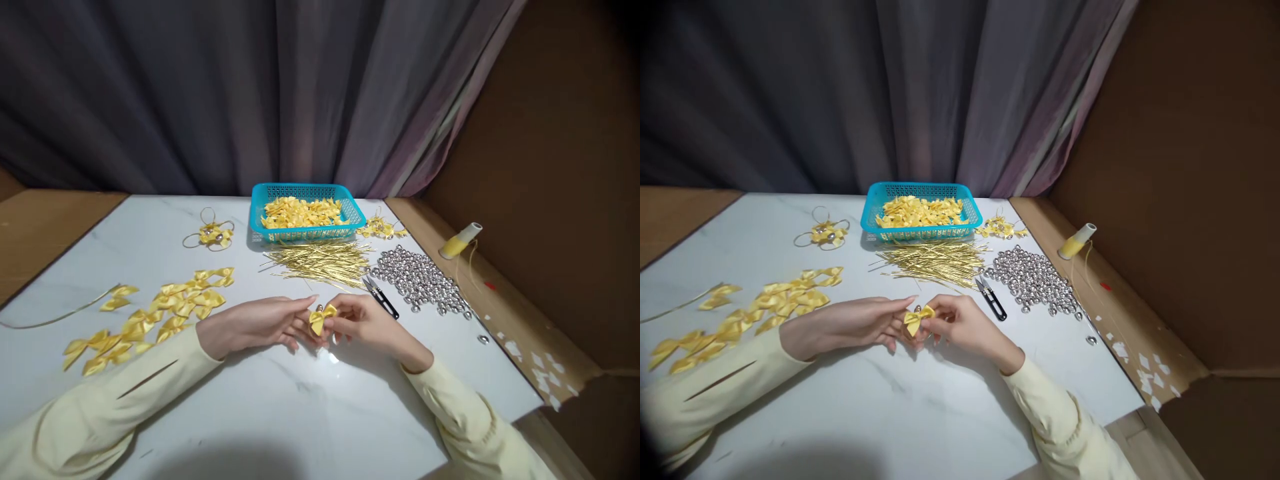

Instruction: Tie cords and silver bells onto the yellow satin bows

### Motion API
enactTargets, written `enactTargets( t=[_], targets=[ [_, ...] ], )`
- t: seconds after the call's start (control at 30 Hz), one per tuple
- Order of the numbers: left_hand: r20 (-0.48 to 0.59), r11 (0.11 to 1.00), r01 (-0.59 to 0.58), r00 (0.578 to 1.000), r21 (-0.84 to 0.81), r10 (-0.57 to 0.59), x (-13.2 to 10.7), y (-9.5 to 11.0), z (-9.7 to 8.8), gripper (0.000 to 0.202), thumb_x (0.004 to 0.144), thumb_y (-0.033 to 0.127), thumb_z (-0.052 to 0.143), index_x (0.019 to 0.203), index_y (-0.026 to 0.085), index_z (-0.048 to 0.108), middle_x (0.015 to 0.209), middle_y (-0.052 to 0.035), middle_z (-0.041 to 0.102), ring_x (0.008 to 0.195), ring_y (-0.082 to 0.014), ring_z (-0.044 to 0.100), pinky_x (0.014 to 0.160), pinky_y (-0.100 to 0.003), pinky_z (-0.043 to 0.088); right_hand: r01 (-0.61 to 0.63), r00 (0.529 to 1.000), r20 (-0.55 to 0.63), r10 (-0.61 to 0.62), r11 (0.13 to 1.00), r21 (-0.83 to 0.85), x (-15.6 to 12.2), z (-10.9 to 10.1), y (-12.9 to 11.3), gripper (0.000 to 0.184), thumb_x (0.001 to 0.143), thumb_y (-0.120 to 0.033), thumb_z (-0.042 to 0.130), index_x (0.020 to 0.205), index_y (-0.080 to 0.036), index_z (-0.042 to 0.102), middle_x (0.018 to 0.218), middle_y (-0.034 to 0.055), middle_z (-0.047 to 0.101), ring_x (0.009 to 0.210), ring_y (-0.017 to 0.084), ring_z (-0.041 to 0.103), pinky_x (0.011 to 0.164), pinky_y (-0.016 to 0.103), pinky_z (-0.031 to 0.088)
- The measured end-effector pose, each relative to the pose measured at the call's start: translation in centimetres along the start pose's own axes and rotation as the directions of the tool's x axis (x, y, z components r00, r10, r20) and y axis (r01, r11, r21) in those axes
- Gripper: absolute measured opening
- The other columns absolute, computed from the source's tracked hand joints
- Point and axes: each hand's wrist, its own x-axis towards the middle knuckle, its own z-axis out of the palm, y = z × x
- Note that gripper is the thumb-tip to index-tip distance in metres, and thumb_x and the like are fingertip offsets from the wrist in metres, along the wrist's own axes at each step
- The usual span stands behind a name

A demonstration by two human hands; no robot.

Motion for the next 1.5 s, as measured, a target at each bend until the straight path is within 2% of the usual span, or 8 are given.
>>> enactTargets(
  t=[0.17,0.37,0.57,0.8,1.0,1.17,1.33,1.5],
  targets=[
    [0.025,0.991,0.017,1.0,-0.135,-0.014,0.3,-0.3,-0.2,0.025,0.073,0.038,0.07,0.083,0.015,0.069,0.082,-0.0047,0.063,0.079,-0.0161,0.055,0.063,-0.022,0.038,0.048,0.998,-0.035,-0.049,0.998,-0.027,0.0,-0.3,0.6,0.017,0.075,-0.031,0.066,0.081,-0.016,0.061,0.071,0.0023,0.064,0.055,0.01,0.053,0.05,0.022,0.039],
    [-0.004,0.99,-0.034,0.999,-0.136,0.034,0.6,-0.7,0.0,0.013,0.072,0.027,0.071,0.074,0.015,0.067,0.07,-0.0013,0.055,0.064,-0.0116,0.048,0.056,-0.021,0.034,0.041,0.994,-0.105,-0.039,0.999,0.019,0.1,-0.3,0.9,0.012,0.071,-0.02,0.068,0.08,-0.016,0.062,0.071,0.0002,0.062,0.055,0.009,0.052,0.053,0.023,0.042],
    [-0.134,0.984,-0.165,0.979,-0.066,0.155,0.7,-0.4,-0.2,0.01,0.07,0.023,0.071,0.072,0.016,0.064,0.074,0.0014,0.055,0.065,-0.0104,0.046,0.059,-0.021,0.033,0.006,0.991,-0.131,0.04,0.942,0.334,0.2,-0.9,0.4,0.02,0.065,-0.016,0.072,0.083,-0.015,0.062,0.071,0.0005,0.063,0.061,0.011,0.058,0.06,0.026,0.045],
    [-0.161,0.951,-0.273,0.955,-0.147,0.249,0.3,0.3,0.4,0.006,0.073,0.017,0.068,0.07,0.015,0.063,0.071,0.0012,0.056,0.067,-0.0106,0.048,0.064,-0.021,0.035,-0.029,0.999,-0.015,0.046,0.81,0.586,0.0,-1.4,0.0,0.018,0.071,-0.013,0.067,0.088,-0.016,0.062,0.069,-0.0003,0.065,0.066,0.012,0.062,0.071,0.028,0.046],
    [-0.109,0.945,-0.265,0.963,-0.192,0.248,0.3,0.3,0.3,0.006,0.074,0.017,0.066,0.069,0.016,0.063,0.074,-0.0014,0.055,0.071,-0.0127,0.048,0.065,-0.022,0.036,-0.011,1.0,0.003,0.011,0.816,0.579,-0.1,-1.3,-0.2,0.022,0.073,-0.015,0.068,0.094,-0.018,0.062,0.063,-0.0043,0.056,0.06,0.01,0.056,0.069,0.028,0.044],
    [-0.109,0.955,-0.238,0.969,-0.177,0.222,0.4,0.1,0.3,0.007,0.073,0.018,0.067,0.068,0.016,0.063,0.072,-0.0004,0.053,0.068,-0.0122,0.045,0.063,-0.022,0.035,0.0,1.0,0.015,-0.01,0.844,0.536,-0.1,-1.0,0.0,0.023,0.075,-0.021,0.067,0.097,-0.018,0.06,0.064,-0.0033,0.058,0.062,0.01,0.054,0.067,0.027,0.041],
    [-0.103,0.965,-0.237,0.969,-0.116,0.226,0.4,0.1,0.3,0.009,0.072,0.022,0.068,0.071,0.016,0.062,0.073,0.0003,0.054,0.069,-0.0123,0.045,0.063,-0.022,0.034,0.016,0.999,-0.033,-0.003,0.915,0.403,-0.2,-0.3,0.0,0.034,0.069,-0.024,0.074,0.097,-0.019,0.057,0.065,-0.0037,0.059,0.061,0.01,0.055,0.063,0.026,0.041],
    [-0.113,0.97,-0.244,0.964,-0.011,0.241,0.0,0.5,0.5,0.018,0.073,0.024,0.068,0.088,0.018,0.059,0.079,-0.0001,0.057,0.074,-0.014,0.05,0.066,-0.025,0.036,0.077,0.996,-0.073,-0.058,0.952,0.297,-0.4,0.1,-0.2,0.022,0.073,-0.031,0.07,0.087,-0.018,0.058,0.071,-0.0006,0.061,0.062,0.01,0.055,0.061,0.027,0.043]
  ],
)
